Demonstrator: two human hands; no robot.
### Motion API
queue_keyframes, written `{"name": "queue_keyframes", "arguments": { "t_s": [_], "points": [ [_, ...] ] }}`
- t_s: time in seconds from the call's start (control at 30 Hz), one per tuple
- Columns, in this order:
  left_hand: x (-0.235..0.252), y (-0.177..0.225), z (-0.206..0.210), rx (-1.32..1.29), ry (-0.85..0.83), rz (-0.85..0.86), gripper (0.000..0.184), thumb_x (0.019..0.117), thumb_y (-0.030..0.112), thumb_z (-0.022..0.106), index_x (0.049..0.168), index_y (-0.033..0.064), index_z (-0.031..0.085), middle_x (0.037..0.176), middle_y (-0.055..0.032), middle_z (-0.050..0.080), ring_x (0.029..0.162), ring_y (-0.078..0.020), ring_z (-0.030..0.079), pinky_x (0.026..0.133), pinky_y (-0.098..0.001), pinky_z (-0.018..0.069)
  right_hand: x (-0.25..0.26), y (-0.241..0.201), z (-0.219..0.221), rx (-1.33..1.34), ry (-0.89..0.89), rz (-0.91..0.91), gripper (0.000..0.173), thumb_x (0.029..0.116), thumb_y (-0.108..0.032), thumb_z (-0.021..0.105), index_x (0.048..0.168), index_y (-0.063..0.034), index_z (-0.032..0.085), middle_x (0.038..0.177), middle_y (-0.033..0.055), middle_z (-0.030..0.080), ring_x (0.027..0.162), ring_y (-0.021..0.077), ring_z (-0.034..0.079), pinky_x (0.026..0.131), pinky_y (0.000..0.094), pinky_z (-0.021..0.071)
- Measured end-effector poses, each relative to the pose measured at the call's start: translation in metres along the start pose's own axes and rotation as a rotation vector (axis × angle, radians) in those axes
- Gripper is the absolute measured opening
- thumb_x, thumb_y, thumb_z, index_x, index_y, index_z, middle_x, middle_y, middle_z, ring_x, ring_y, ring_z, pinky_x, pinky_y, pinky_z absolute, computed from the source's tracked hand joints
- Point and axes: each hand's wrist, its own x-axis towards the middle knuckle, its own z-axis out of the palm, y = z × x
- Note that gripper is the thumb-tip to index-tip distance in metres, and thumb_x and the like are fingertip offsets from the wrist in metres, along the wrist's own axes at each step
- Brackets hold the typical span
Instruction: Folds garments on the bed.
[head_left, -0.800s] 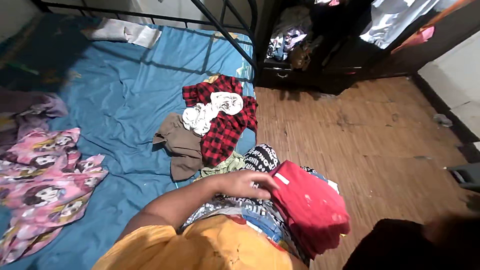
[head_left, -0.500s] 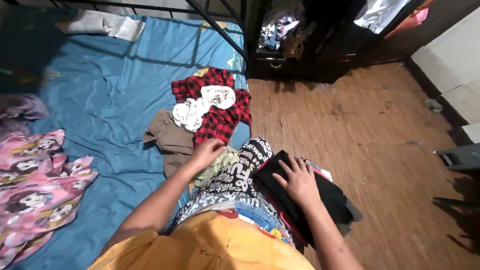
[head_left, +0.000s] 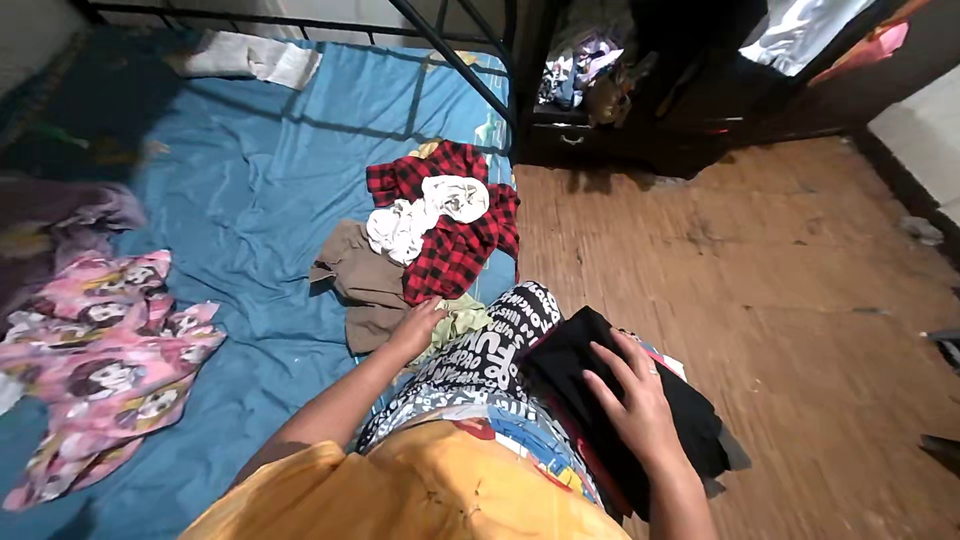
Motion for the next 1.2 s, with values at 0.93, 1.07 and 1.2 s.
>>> {"name": "queue_keyframes", "arguments": {
  "t_s": [0.93, 1.07, 1.2],
  "points": [
    [-0.039, 0.190, -0.125, -0.401, -0.007, 0.544, 0.048, 0.0923, 0.028, 0.072, 0.134, 0.0074, 0.058, 0.117, -0.0083, 0.071, 0.107, -0.0152, 0.069, 0.093, -0.0426, 0.0580, 0.055, -0.116, -0.035, 1.012, 0.103, -0.202, 0.020, 0.0953, 0.004, 0.061, 0.113, 0.0031, 0.070, 0.109, 0.0093, 0.073, 0.095, 0.0133, 0.071, 0.084, 0.0309, 0.0618],
    [-0.024, 0.184, -0.140, -0.062, 0.338, 0.532, 0.036, 0.0811, -0.003, 0.071, 0.115, 0.0087, 0.071, 0.111, -0.0092, 0.071, 0.102, -0.0252, 0.070, 0.087, -0.0495, 0.0586, 0.075, -0.108, -0.048, 0.633, 0.283, -0.335, 0.020, 0.0904, 0.002, 0.063, 0.106, -0.0036, 0.075, 0.103, 0.0059, 0.075, 0.096, 0.0151, 0.071, 0.086, 0.0349, 0.0611],
    [-0.009, 0.158, -0.174, -0.004, 0.519, 0.437, 0.027, 0.0867, -0.004, 0.065, 0.111, 0.0052, 0.073, 0.113, -0.0148, 0.071, 0.107, -0.0329, 0.069, 0.090, -0.0568, 0.0567, 0.087, -0.090, -0.084, 0.588, 0.426, -0.342, 0.022, 0.0904, 0.003, 0.062, 0.109, -0.0014, 0.073, 0.102, 0.0062, 0.073, 0.091, 0.0134, 0.071, 0.082, 0.0329, 0.0620]
  ]
}}
